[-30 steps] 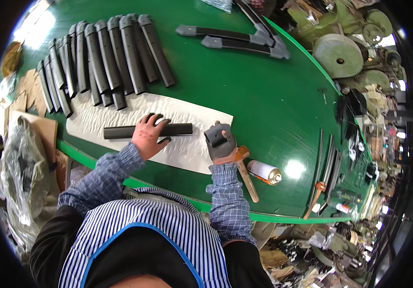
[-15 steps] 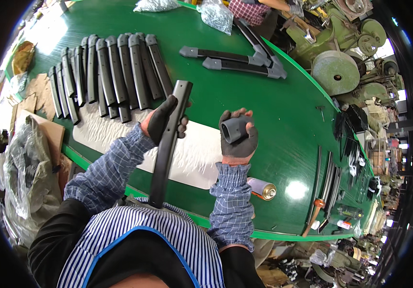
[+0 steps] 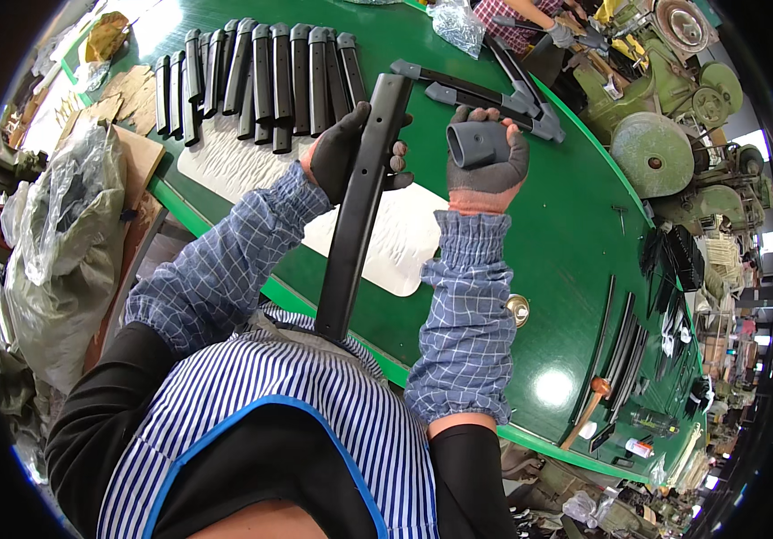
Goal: The person repeatedly picks up black cylindrical handles and gray caps, fits the caps onto the handles, and uses a rubber mallet to tap them into place. Completed assemblies are placed in a row on the green worktable.
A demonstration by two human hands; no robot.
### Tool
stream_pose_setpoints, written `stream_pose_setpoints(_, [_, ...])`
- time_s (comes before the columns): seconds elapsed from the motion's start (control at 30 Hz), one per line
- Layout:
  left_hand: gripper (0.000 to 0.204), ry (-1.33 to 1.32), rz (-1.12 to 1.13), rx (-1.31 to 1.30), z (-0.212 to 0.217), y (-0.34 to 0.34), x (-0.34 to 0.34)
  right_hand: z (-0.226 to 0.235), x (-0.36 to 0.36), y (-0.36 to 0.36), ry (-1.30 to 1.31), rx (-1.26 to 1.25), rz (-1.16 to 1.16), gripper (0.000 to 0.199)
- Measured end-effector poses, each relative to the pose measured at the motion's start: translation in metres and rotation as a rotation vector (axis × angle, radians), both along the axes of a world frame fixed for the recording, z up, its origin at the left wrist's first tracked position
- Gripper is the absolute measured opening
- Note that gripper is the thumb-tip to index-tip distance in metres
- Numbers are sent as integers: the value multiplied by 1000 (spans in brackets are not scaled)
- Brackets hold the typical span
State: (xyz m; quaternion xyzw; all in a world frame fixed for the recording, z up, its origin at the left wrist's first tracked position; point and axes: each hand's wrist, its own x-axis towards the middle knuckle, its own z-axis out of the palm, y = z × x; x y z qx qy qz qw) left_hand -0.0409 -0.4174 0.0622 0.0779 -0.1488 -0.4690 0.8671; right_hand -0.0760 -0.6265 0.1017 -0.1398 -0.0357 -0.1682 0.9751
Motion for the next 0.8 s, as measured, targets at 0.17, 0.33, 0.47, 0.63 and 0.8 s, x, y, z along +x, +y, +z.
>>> stream_pose_setpoints(0.17, [65, -33, 49, 9, 11, 1, -21, 8, 1, 2, -81, -105, 132, 25])
stream_pose_setpoints(0.33, [60, -90, 40, 333, 23, -8, -60, 18, -12, 15, -76, -174, -154, 15])
stream_pose_setpoints(0.47, [55, -167, 62, 460, 32, -16, -79, 33, -24, 21, -114, -298, -202, 13])
stream_pose_setpoints(0.63, [55, -189, 26, 508, 40, -23, -99, 51, -33, 16, 11, -390, 47, 18])
stream_pose_setpoints(0.8, [59, -171, 35, 611, 42, -21, -111, 51, -33, 10, 101, -407, 281, 23])
